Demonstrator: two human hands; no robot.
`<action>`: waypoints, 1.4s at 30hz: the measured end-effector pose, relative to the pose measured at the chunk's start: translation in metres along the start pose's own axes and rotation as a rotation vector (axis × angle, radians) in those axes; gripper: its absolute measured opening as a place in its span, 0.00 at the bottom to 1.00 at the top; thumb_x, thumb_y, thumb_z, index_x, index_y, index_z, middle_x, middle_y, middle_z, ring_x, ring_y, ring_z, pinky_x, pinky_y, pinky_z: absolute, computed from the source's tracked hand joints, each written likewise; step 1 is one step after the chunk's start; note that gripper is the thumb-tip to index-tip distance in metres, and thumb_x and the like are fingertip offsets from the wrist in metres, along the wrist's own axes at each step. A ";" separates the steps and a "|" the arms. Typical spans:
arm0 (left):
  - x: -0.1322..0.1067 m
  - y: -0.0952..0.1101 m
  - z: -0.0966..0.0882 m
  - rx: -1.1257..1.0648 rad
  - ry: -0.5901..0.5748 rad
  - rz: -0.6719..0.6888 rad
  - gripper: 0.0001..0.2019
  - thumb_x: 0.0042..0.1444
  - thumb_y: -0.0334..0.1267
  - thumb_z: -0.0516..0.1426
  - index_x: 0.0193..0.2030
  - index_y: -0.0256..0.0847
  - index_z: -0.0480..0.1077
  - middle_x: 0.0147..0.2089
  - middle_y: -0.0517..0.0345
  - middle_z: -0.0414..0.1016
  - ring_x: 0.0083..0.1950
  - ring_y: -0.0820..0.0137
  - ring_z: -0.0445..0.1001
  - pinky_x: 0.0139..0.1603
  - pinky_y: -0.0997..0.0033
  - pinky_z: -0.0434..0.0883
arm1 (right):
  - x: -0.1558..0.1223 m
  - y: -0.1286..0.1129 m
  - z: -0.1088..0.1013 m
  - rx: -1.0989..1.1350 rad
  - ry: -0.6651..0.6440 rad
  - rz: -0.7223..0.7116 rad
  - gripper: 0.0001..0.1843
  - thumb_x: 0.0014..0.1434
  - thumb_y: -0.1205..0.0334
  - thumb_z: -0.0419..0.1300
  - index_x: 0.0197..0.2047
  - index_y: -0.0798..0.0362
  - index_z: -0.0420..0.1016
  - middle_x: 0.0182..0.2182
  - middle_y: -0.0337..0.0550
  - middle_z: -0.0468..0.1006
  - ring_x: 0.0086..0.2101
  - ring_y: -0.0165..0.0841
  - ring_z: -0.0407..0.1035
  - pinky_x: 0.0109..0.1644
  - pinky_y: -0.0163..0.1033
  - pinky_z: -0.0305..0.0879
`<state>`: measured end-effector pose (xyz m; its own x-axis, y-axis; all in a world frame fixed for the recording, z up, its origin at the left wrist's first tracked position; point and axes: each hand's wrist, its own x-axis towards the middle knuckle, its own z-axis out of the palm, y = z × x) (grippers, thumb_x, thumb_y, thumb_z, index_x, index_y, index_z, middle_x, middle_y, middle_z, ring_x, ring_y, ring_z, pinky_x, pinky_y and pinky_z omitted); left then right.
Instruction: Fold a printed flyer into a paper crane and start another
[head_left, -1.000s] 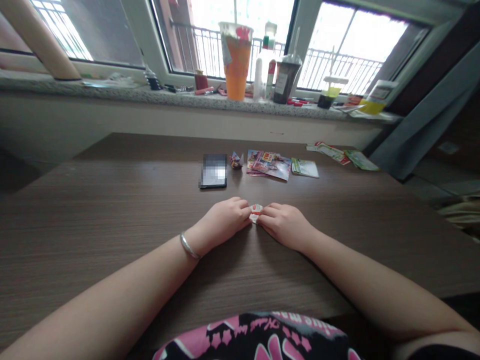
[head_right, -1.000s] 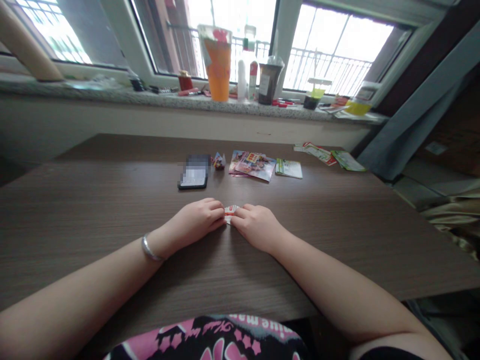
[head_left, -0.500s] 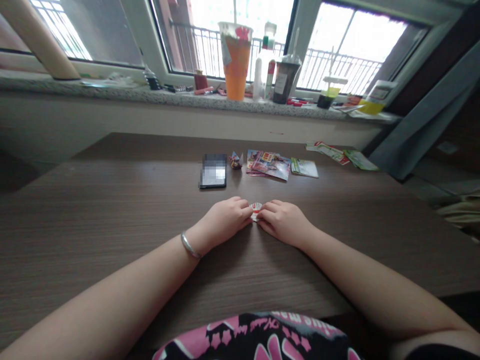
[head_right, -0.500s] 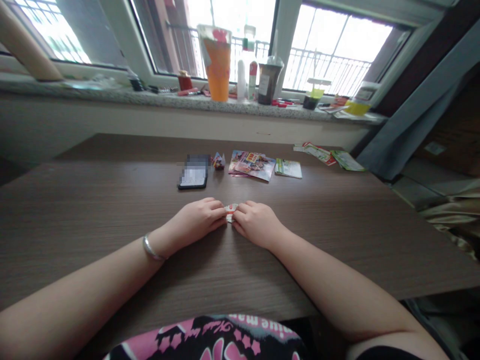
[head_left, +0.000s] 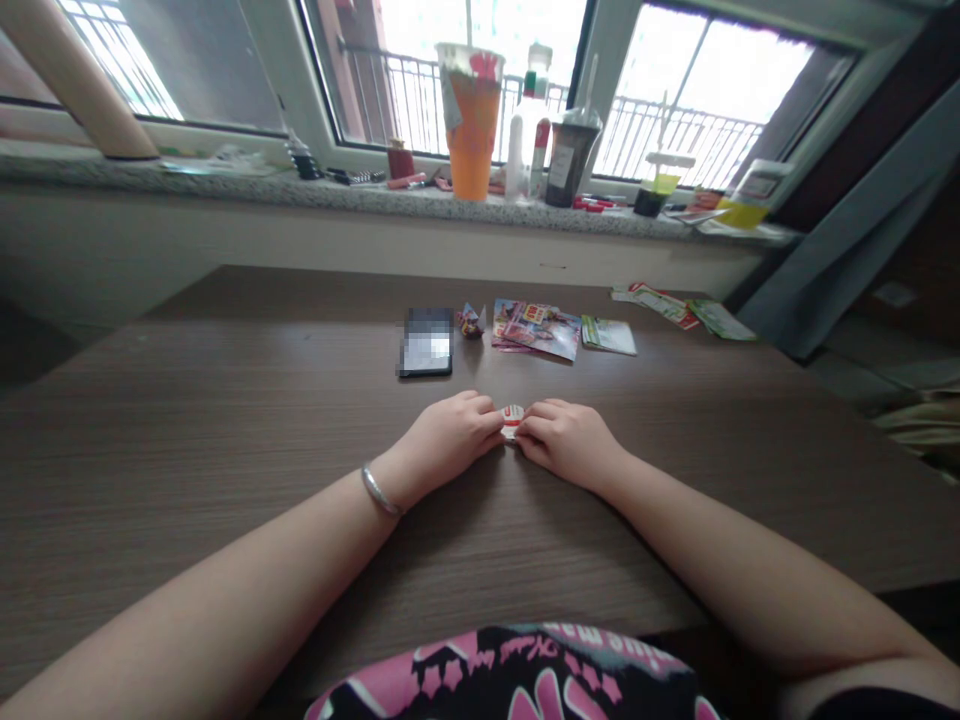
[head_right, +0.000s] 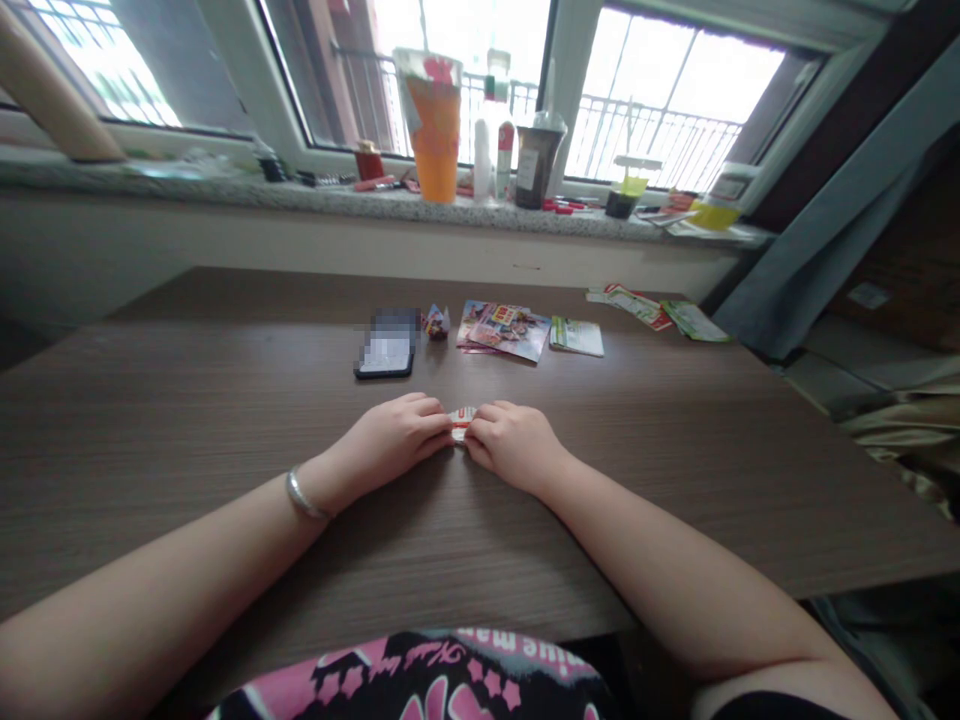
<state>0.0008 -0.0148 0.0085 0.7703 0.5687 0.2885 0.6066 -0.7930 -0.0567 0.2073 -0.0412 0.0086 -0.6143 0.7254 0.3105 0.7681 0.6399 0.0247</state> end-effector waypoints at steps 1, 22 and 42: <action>0.000 0.000 0.000 0.000 0.002 -0.003 0.10 0.64 0.40 0.52 0.36 0.39 0.72 0.35 0.56 0.72 0.36 0.68 0.69 0.36 0.70 0.66 | 0.001 0.000 0.000 0.012 0.000 0.021 0.13 0.64 0.59 0.53 0.33 0.51 0.77 0.34 0.42 0.79 0.36 0.32 0.70 0.37 0.36 0.60; 0.001 0.006 -0.007 0.015 -0.017 -0.017 0.07 0.63 0.35 0.53 0.37 0.38 0.71 0.33 0.57 0.71 0.35 0.68 0.68 0.33 0.70 0.65 | 0.003 0.003 0.000 0.139 -0.026 0.112 0.09 0.61 0.60 0.56 0.33 0.51 0.74 0.34 0.43 0.76 0.37 0.35 0.66 0.41 0.38 0.60; -0.004 -0.009 -0.008 -0.008 -0.042 0.201 0.11 0.62 0.31 0.52 0.50 0.41 0.71 0.37 0.55 0.74 0.37 0.69 0.71 0.38 0.71 0.69 | 0.009 0.015 0.007 0.361 -0.096 0.284 0.12 0.58 0.60 0.60 0.25 0.54 0.69 0.26 0.39 0.74 0.30 0.30 0.65 0.34 0.34 0.55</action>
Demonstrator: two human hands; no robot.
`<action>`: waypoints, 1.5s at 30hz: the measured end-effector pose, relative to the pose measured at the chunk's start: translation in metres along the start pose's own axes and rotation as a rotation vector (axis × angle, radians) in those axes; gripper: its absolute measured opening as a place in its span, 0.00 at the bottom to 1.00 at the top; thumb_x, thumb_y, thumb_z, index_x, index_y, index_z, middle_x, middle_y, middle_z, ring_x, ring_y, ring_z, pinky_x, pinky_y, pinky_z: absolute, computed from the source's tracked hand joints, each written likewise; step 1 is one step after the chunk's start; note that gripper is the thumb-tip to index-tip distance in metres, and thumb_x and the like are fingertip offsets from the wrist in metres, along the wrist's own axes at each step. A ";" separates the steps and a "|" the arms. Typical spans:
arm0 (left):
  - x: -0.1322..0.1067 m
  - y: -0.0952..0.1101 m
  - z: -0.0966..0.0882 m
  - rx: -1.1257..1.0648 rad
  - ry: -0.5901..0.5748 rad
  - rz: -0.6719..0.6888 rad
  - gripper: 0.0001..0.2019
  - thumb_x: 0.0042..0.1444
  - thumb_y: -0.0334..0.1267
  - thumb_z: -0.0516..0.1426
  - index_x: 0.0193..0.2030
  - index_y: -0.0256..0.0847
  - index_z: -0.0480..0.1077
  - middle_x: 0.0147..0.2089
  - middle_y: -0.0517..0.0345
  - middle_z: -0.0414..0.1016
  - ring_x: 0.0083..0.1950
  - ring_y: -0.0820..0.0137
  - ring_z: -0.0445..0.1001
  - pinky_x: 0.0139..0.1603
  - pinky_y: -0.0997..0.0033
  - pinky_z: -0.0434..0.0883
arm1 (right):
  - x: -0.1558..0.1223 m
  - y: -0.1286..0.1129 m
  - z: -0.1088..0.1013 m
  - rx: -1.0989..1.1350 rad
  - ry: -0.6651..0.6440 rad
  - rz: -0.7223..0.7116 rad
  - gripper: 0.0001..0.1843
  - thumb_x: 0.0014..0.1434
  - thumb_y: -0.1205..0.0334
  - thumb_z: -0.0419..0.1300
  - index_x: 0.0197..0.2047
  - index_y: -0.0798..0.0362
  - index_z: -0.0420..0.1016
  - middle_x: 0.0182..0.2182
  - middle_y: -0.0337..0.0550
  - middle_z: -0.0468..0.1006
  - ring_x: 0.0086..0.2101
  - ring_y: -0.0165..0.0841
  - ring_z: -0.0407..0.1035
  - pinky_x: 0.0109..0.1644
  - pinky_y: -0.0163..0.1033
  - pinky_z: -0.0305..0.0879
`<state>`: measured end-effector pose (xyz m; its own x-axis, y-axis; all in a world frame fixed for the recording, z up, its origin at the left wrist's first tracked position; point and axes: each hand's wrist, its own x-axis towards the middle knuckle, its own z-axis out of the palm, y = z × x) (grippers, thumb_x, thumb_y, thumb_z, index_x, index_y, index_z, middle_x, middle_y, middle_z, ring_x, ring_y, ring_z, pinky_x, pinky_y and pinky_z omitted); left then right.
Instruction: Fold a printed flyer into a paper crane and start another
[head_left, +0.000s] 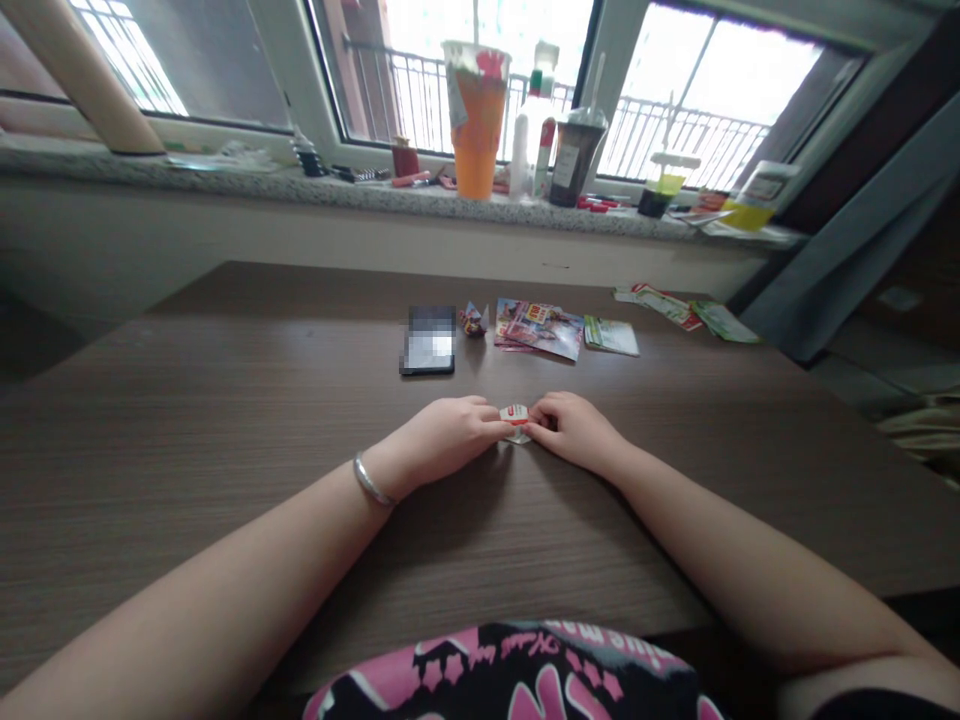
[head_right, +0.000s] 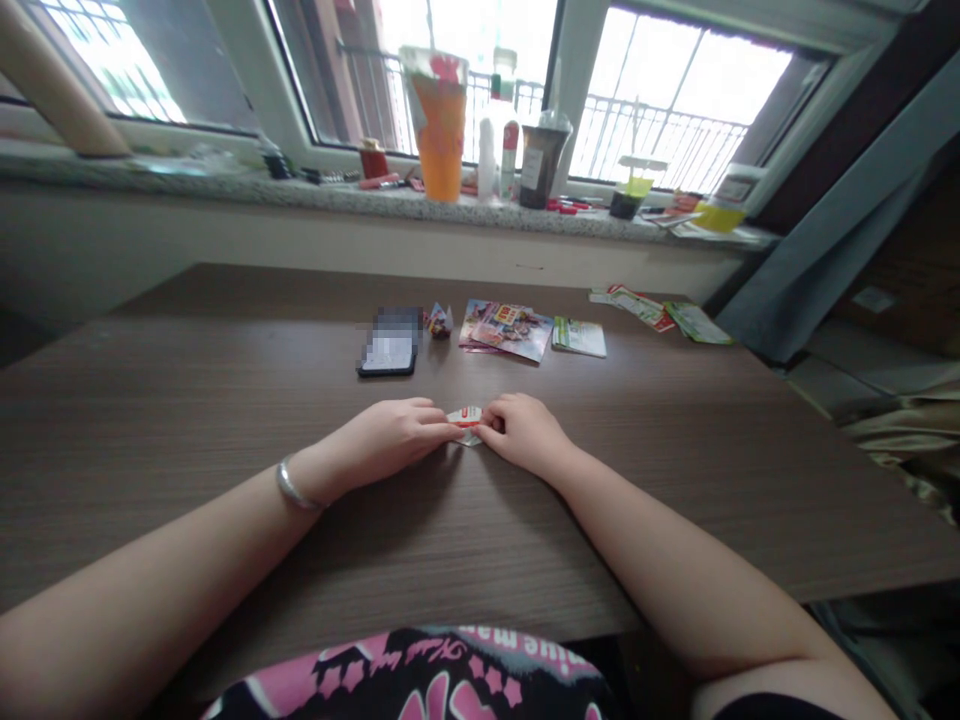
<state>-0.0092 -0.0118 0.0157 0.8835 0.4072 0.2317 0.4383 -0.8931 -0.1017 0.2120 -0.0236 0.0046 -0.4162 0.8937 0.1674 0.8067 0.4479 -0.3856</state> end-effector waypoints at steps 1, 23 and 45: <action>0.000 0.000 -0.001 -0.006 -0.010 0.017 0.13 0.62 0.31 0.52 0.52 0.43 0.70 0.38 0.55 0.75 0.37 0.69 0.71 0.39 0.71 0.69 | 0.000 0.000 0.000 0.000 -0.004 0.010 0.12 0.58 0.59 0.60 0.24 0.54 0.70 0.26 0.39 0.73 0.29 0.29 0.65 0.34 0.34 0.55; 0.002 0.003 0.002 0.043 0.027 -0.010 0.11 0.64 0.35 0.51 0.46 0.42 0.74 0.35 0.56 0.73 0.35 0.71 0.70 0.37 0.73 0.67 | 0.002 -0.002 0.000 -0.160 -0.002 0.034 0.14 0.60 0.55 0.57 0.26 0.53 0.71 0.26 0.41 0.75 0.28 0.30 0.65 0.32 0.35 0.53; 0.007 0.017 -0.003 0.070 -0.018 -0.113 0.09 0.63 0.34 0.52 0.41 0.39 0.74 0.38 0.52 0.71 0.38 0.68 0.68 0.35 0.71 0.69 | 0.002 -0.004 -0.002 -0.215 -0.001 0.035 0.11 0.58 0.56 0.59 0.27 0.52 0.70 0.28 0.41 0.76 0.31 0.32 0.67 0.34 0.36 0.53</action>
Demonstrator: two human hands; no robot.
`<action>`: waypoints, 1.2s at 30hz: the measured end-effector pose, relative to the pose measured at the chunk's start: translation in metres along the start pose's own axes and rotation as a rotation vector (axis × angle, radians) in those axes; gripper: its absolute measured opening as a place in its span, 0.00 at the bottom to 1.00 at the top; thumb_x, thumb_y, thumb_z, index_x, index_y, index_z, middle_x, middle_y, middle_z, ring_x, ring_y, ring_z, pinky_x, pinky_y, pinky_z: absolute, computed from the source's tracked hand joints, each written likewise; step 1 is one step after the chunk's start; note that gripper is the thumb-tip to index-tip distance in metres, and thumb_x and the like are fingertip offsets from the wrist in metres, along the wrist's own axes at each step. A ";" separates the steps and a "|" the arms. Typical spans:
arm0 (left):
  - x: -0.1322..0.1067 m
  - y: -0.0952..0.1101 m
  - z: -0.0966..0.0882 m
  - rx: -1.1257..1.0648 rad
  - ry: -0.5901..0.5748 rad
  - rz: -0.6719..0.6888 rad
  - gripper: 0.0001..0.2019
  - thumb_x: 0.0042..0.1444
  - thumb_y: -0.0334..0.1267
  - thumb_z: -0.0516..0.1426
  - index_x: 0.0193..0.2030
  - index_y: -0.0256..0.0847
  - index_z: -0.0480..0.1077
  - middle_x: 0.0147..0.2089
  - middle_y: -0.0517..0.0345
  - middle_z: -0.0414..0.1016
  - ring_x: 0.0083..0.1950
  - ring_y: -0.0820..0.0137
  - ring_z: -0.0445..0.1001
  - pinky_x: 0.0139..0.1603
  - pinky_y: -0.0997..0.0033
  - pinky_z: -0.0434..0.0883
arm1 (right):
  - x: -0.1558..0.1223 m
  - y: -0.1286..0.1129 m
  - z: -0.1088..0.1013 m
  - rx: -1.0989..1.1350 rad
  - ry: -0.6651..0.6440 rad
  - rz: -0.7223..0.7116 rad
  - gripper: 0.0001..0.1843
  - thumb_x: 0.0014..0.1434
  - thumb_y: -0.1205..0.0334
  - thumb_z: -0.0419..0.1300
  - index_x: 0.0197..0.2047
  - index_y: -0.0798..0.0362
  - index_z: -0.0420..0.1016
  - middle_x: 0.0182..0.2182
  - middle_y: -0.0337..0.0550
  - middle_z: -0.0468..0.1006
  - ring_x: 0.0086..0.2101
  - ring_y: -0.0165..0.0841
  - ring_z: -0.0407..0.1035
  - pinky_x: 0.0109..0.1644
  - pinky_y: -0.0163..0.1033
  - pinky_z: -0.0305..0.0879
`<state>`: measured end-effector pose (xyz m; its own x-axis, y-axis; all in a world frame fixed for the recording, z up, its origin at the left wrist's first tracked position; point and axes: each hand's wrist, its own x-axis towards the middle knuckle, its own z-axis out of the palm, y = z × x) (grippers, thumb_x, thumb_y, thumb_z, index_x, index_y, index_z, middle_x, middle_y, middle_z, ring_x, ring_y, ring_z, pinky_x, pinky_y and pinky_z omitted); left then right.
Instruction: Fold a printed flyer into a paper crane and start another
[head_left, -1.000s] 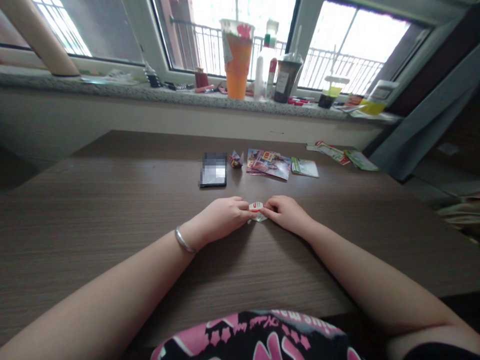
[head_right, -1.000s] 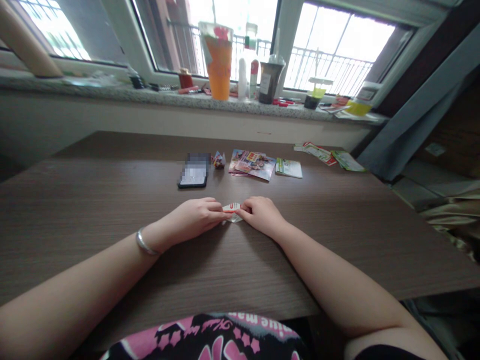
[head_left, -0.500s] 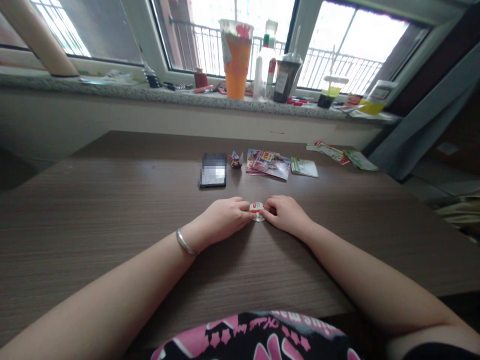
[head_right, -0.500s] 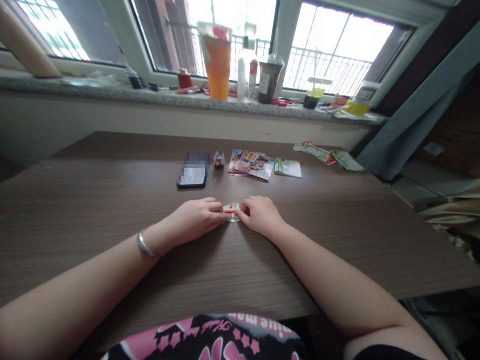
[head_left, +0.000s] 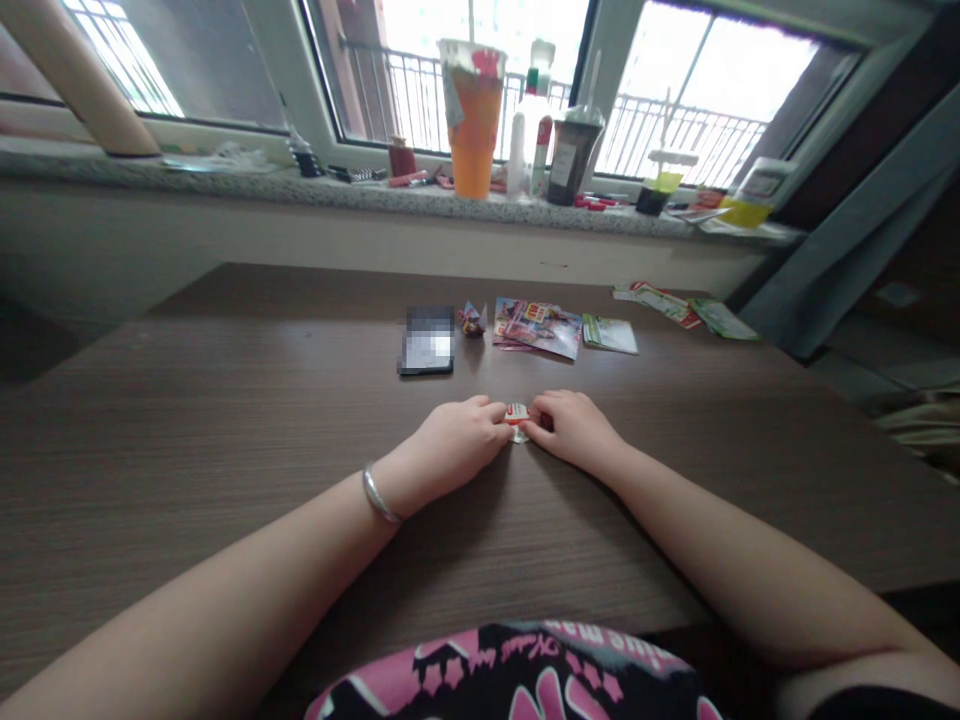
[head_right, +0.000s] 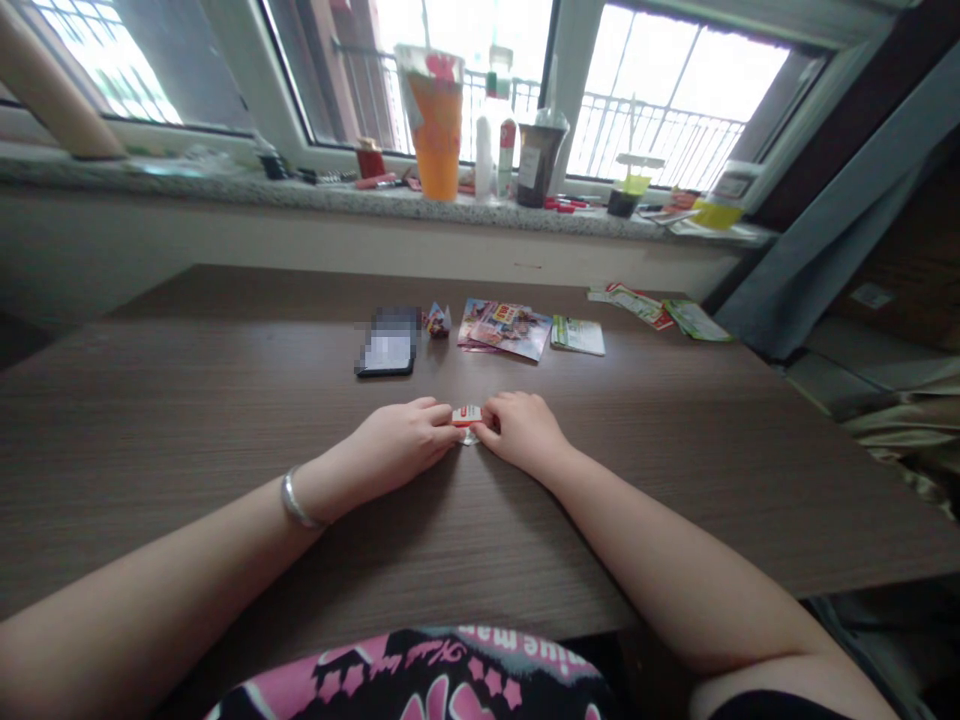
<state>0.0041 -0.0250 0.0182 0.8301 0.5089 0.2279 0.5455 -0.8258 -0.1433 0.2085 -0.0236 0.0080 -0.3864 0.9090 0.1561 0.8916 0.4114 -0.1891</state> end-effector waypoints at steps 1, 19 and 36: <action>0.000 0.000 -0.001 -0.002 -0.004 0.003 0.09 0.63 0.34 0.52 0.41 0.39 0.74 0.38 0.53 0.71 0.38 0.68 0.68 0.35 0.70 0.69 | 0.000 0.001 0.001 0.013 0.008 0.000 0.11 0.58 0.56 0.59 0.27 0.52 0.71 0.28 0.40 0.76 0.30 0.32 0.67 0.34 0.36 0.53; -0.004 0.000 0.000 -0.025 -0.025 -0.011 0.14 0.61 0.30 0.51 0.50 0.46 0.71 0.42 0.54 0.72 0.39 0.65 0.68 0.36 0.68 0.68 | -0.015 -0.006 -0.012 -0.149 0.021 -0.304 0.12 0.63 0.62 0.52 0.35 0.52 0.78 0.36 0.45 0.77 0.37 0.34 0.67 0.39 0.38 0.58; -0.005 -0.004 -0.012 -0.002 -0.094 -0.027 0.10 0.60 0.30 0.53 0.39 0.45 0.75 0.37 0.56 0.73 0.35 0.66 0.70 0.31 0.67 0.64 | -0.020 0.007 -0.019 -0.103 -0.011 -0.232 0.12 0.61 0.62 0.55 0.35 0.47 0.81 0.37 0.40 0.80 0.37 0.34 0.71 0.40 0.37 0.62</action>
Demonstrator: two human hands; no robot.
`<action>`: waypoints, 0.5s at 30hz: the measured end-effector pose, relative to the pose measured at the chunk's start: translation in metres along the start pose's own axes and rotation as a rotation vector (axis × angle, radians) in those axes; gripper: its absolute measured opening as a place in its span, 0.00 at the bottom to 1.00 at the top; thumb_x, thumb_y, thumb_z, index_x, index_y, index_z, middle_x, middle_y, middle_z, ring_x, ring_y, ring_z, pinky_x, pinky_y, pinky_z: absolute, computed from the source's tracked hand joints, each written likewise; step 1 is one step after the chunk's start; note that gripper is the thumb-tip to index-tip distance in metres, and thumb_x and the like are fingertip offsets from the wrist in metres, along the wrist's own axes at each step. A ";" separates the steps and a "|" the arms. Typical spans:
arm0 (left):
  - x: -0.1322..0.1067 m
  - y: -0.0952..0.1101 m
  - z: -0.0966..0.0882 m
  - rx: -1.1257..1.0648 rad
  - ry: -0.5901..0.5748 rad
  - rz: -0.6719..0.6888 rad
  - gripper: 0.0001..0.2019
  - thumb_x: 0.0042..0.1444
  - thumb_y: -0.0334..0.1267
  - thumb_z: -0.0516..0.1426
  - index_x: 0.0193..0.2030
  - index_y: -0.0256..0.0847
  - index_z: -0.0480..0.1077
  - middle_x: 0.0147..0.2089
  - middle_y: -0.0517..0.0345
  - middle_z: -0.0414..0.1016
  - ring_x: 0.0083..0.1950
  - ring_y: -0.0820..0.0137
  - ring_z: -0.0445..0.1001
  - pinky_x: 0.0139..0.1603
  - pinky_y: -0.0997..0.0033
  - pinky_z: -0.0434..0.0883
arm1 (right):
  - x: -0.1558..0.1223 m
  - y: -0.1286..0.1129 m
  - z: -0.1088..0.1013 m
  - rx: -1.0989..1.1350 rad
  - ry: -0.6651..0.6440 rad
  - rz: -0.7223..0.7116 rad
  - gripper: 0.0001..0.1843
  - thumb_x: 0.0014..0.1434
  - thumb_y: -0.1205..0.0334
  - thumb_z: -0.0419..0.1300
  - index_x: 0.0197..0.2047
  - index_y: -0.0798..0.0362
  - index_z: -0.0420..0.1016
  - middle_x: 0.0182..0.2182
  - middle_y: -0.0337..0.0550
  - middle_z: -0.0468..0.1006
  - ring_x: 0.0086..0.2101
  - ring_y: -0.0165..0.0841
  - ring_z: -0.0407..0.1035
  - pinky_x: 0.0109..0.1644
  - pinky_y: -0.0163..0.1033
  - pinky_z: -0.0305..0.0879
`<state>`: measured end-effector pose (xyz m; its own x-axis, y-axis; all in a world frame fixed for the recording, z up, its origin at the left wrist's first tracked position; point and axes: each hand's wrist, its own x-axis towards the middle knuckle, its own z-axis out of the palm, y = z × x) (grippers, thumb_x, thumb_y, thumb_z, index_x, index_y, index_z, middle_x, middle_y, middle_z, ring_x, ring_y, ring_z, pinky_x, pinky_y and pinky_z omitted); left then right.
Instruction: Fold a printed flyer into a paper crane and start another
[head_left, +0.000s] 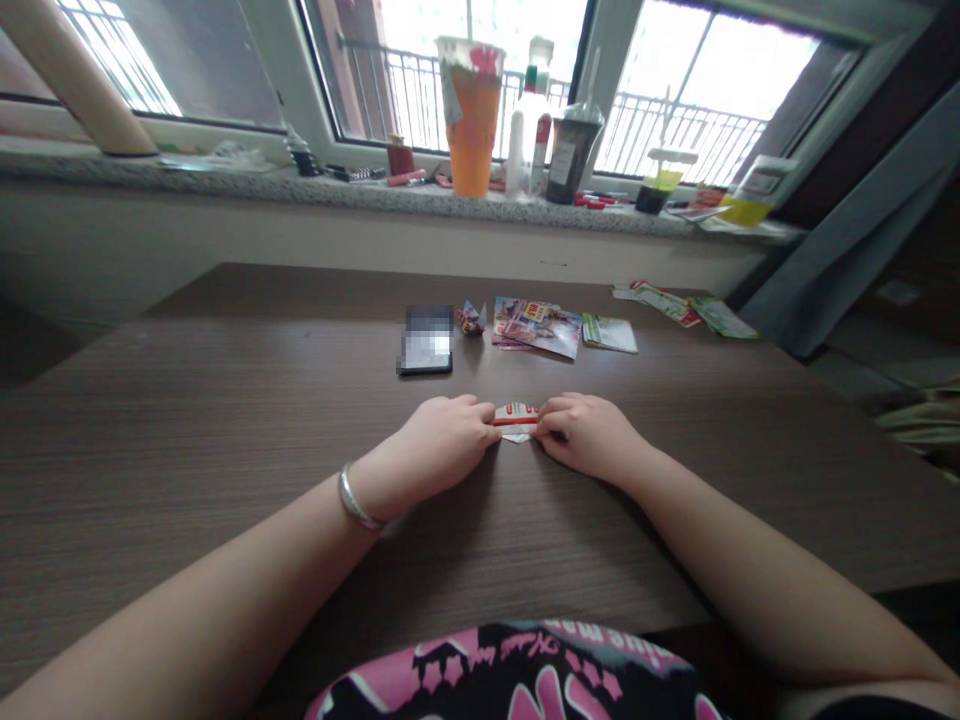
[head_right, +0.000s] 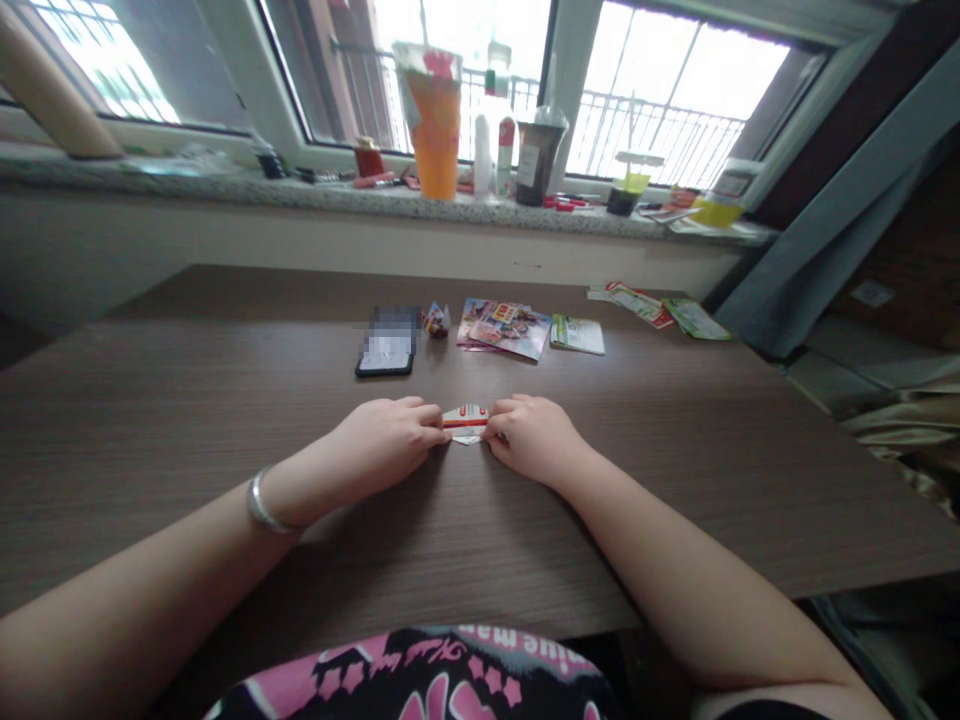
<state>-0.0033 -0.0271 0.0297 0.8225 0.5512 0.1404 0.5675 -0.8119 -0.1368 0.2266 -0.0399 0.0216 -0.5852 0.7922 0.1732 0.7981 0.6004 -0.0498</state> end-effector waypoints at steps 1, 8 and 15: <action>0.000 0.000 0.000 -0.003 -0.001 0.003 0.10 0.60 0.30 0.53 0.39 0.45 0.75 0.38 0.56 0.73 0.35 0.66 0.70 0.32 0.67 0.65 | -0.001 0.002 0.001 0.025 0.007 -0.003 0.11 0.61 0.62 0.56 0.35 0.47 0.81 0.37 0.40 0.81 0.37 0.33 0.72 0.40 0.37 0.63; 0.001 -0.002 0.004 -0.014 -0.008 0.003 0.10 0.58 0.30 0.53 0.36 0.45 0.75 0.37 0.56 0.73 0.36 0.65 0.70 0.33 0.67 0.67 | -0.001 0.010 0.006 0.113 0.070 -0.031 0.07 0.56 0.64 0.60 0.32 0.48 0.81 0.36 0.40 0.80 0.37 0.34 0.71 0.42 0.39 0.65; 0.002 -0.006 0.004 -0.070 -0.010 -0.003 0.11 0.57 0.28 0.54 0.37 0.44 0.76 0.37 0.56 0.73 0.39 0.66 0.71 0.39 0.68 0.69 | 0.001 0.022 0.016 0.332 0.107 -0.045 0.05 0.53 0.66 0.63 0.31 0.48 0.81 0.34 0.41 0.78 0.37 0.33 0.70 0.45 0.40 0.66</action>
<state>-0.0046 -0.0205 0.0264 0.8215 0.5550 0.1306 0.5659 -0.8218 -0.0671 0.2409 -0.0242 0.0050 -0.5866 0.7587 0.2835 0.6712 0.6512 -0.3540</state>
